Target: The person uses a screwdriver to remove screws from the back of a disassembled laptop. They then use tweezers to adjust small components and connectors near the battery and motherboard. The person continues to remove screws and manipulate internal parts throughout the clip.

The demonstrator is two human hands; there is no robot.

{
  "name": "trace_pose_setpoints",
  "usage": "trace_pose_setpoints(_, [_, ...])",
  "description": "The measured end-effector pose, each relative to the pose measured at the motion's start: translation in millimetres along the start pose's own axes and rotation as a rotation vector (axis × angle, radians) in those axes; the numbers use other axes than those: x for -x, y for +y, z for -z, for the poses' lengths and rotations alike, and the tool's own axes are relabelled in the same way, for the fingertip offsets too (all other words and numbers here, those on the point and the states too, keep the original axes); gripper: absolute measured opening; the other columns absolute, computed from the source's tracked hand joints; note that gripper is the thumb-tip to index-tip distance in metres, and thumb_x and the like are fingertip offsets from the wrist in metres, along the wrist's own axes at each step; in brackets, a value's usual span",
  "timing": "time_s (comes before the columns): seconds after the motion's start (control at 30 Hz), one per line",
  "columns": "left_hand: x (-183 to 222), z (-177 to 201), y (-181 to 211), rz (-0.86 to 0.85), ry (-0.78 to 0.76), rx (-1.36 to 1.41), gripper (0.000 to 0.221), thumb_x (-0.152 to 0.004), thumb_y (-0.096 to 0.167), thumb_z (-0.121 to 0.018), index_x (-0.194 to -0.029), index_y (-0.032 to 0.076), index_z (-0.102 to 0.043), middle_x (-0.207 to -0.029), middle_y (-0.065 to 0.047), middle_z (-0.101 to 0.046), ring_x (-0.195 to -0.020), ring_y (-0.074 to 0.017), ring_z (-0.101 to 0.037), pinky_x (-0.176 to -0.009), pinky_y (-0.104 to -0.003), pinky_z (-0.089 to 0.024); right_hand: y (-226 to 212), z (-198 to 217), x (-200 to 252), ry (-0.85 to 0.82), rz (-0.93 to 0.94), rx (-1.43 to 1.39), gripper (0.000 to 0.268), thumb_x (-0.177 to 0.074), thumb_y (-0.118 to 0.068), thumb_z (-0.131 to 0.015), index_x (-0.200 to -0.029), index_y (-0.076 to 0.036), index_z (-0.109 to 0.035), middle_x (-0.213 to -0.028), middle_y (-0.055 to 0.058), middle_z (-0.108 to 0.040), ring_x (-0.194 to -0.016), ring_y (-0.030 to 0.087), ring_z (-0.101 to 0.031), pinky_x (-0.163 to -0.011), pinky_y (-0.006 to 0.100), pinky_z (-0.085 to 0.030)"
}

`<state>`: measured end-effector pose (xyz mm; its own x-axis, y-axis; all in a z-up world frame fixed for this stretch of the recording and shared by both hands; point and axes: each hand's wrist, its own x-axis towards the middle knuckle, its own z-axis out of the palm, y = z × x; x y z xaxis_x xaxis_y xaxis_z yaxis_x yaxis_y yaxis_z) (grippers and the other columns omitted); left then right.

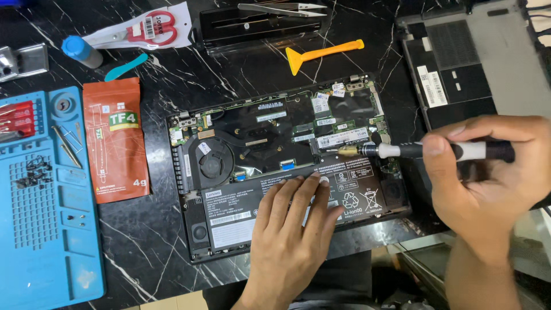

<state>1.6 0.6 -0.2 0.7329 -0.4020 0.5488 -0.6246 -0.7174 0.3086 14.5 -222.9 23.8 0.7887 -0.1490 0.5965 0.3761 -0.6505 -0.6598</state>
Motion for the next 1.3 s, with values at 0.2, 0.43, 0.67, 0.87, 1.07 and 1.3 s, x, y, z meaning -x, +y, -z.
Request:
trace_pose_setpoints(0.2, [-1,1,-1,-0.001,-0.013,0.011,0.029,-0.105,0.030,-0.068,-0.112,0.002,-0.071,-0.120,-0.014,-0.069,-0.107,-0.0303,-0.066,-0.091,-0.047,-0.054,23,10,10,0.023,-0.063,0.081,0.024,-0.120,0.010,-0.067,-0.122,0.014,-0.043,-0.109,0.029,-0.056,-0.096,0.034,-0.064,-0.085,0.038,-0.055])
trace_pose_setpoints(0.43, [-1,-1,-2,-0.003,-0.027,0.016,0.029,-0.104,0.031,-0.070,-0.113,0.003,-0.071,-0.120,-0.013,-0.069,-0.109,-0.0299,-0.067,-0.091,-0.047,-0.054,11,5,2,0.088,-0.178,0.032,0.023,-0.121,0.003,-0.064,-0.122,0.008,-0.041,-0.104,0.026,-0.057,-0.071,0.026,-0.058,-0.059,0.031,-0.048])
trace_pose_setpoints(0.67, [-3,0,-1,-0.014,-0.025,-0.024,0.030,-0.103,0.033,-0.068,-0.113,0.005,-0.071,-0.122,-0.012,-0.069,-0.108,-0.0302,-0.066,-0.092,-0.046,-0.053,8,22,17,0.081,-0.132,0.157,0.025,-0.115,0.003,-0.079,-0.121,0.017,-0.060,-0.113,0.031,-0.066,-0.091,0.031,-0.065,-0.084,0.035,-0.054])
trace_pose_setpoints(0.87, [-4,1,2,-0.042,-0.048,-0.029,0.028,-0.102,0.031,-0.073,-0.113,0.005,-0.070,-0.123,-0.012,-0.068,-0.110,-0.0313,-0.066,-0.092,-0.047,-0.052,1,39,36,-0.052,0.130,0.482,0.028,-0.104,0.008,-0.098,-0.114,0.022,-0.077,-0.105,0.034,-0.077,-0.090,0.037,-0.073,-0.079,0.043,-0.057])
trace_pose_setpoints(1.07, [-10,-1,12,-0.081,-0.057,0.023,0.028,-0.102,0.030,-0.072,-0.114,0.005,-0.069,-0.123,-0.011,-0.067,-0.111,-0.0322,-0.065,-0.094,-0.049,-0.052,-1,21,47,0.034,0.093,0.501,0.020,-0.100,0.014,-0.095,-0.112,0.019,-0.080,-0.104,0.030,-0.079,-0.087,0.032,-0.075,-0.074,0.037,-0.058])
trace_pose_setpoints(1.3, [-6,4,9,-0.052,-0.080,0.099,0.017,-0.103,0.013,-0.066,-0.118,0.004,-0.069,-0.129,-0.010,-0.065,-0.115,-0.0329,-0.062,-0.095,-0.049,-0.051,2,11,52,-0.015,-0.083,0.706,0.010,-0.105,-0.012,-0.085,-0.114,-0.007,-0.086,-0.098,0.006,-0.080,-0.083,0.020,-0.073,-0.063,0.032,-0.048])
